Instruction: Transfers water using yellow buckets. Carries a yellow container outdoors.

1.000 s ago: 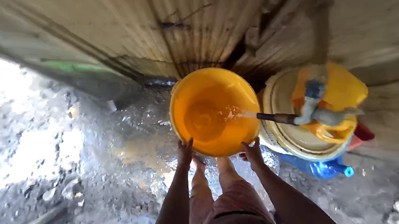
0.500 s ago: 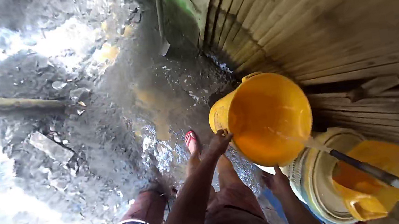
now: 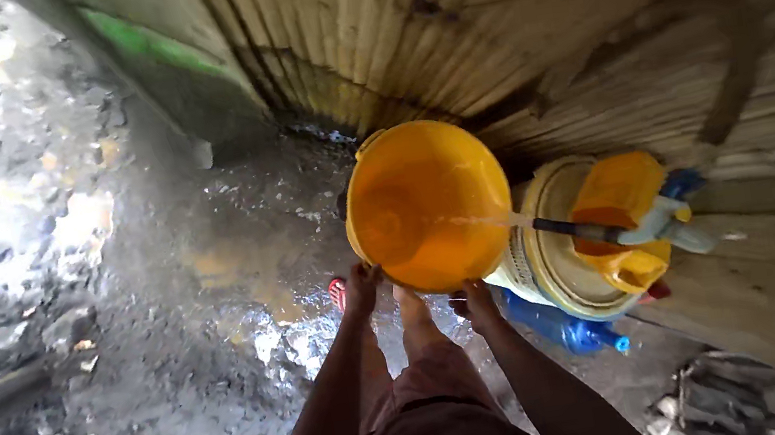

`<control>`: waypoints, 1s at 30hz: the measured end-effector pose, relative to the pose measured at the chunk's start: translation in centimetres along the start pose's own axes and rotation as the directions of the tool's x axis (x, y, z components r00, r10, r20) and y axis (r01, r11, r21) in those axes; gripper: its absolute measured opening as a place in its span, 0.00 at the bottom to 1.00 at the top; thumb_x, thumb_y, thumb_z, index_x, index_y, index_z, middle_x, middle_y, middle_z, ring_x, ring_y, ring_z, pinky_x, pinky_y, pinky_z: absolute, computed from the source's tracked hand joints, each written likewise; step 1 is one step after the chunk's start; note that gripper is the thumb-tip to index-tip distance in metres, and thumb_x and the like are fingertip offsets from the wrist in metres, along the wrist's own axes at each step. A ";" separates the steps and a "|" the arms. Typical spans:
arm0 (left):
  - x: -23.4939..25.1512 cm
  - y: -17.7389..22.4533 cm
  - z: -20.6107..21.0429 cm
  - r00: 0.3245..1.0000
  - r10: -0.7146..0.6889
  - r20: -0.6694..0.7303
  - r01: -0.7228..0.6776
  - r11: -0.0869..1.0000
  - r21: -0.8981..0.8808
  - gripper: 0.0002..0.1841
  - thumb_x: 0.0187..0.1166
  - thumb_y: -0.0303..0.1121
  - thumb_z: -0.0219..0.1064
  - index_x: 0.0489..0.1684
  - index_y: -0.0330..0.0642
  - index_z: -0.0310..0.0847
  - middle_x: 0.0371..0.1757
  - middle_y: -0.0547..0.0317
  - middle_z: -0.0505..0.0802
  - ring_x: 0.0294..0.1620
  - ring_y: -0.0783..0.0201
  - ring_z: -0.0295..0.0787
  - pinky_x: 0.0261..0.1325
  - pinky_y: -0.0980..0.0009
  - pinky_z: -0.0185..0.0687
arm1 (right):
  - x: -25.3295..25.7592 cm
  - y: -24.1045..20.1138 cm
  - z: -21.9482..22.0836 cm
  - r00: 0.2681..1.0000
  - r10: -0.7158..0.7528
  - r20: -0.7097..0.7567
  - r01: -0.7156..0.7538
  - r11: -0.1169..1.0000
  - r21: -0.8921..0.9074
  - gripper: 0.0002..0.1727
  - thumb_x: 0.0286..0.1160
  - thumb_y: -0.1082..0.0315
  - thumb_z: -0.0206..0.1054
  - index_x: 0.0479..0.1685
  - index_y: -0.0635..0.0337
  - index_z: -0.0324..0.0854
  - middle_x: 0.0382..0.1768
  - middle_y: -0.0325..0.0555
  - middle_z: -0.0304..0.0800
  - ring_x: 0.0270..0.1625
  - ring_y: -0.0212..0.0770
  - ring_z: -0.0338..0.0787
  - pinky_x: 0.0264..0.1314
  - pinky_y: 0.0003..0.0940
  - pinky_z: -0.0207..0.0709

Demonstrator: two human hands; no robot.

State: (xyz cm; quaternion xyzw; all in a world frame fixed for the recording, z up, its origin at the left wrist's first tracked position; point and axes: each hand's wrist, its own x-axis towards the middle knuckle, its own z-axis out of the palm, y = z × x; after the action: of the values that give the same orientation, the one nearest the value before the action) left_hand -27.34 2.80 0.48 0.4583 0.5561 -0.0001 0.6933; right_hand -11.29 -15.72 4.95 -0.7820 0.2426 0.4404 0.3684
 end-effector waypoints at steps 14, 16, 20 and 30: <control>0.1 3.8 -3.3 0.994 -0.096 -0.044 0.105 0.943 0.317 0.30 0.92 0.47 0.57 0.86 0.36 0.63 0.68 0.33 0.87 0.59 0.43 0.90 0.62 0.46 0.83 | -0.9 0.9 -2.8 0.976 0.047 0.215 -0.015 0.989 -0.147 0.28 0.95 0.46 0.49 0.75 0.59 0.74 0.42 0.52 0.90 0.34 0.42 0.89 0.38 0.38 0.83; -0.2 3.7 -4.1 0.994 -0.093 -0.057 0.106 0.945 0.309 0.32 0.93 0.49 0.54 0.89 0.37 0.60 0.72 0.32 0.84 0.63 0.41 0.88 0.64 0.44 0.83 | -0.5 1.0 -5.0 0.983 0.041 0.178 -0.022 0.994 -0.107 0.27 0.95 0.47 0.49 0.74 0.58 0.75 0.43 0.52 0.91 0.34 0.42 0.89 0.36 0.38 0.82; -1.4 3.1 -7.0 0.989 -0.133 -0.059 0.145 0.898 0.415 0.29 0.93 0.48 0.54 0.85 0.37 0.66 0.74 0.33 0.83 0.67 0.40 0.86 0.68 0.42 0.80 | 0.3 1.3 -8.3 0.996 0.026 0.083 -0.021 0.998 -0.061 0.25 0.96 0.52 0.49 0.77 0.59 0.72 0.47 0.54 0.91 0.36 0.43 0.90 0.38 0.38 0.82; -6.1 -3.0 -15.0 0.946 -0.290 -0.146 0.316 0.722 0.616 0.27 0.91 0.44 0.59 0.83 0.36 0.69 0.74 0.32 0.83 0.69 0.38 0.85 0.73 0.41 0.77 | 2.2 4.6 -10.2 0.989 0.032 0.144 0.033 0.905 -0.424 0.26 0.92 0.54 0.54 0.81 0.58 0.71 0.56 0.58 0.89 0.44 0.47 0.92 0.47 0.44 0.86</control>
State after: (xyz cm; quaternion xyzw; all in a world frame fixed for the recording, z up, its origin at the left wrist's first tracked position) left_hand -42.84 7.47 3.88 0.5667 0.6042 -0.2910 0.4786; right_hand -8.23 -26.75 4.86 -0.8089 0.1127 0.5391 0.2060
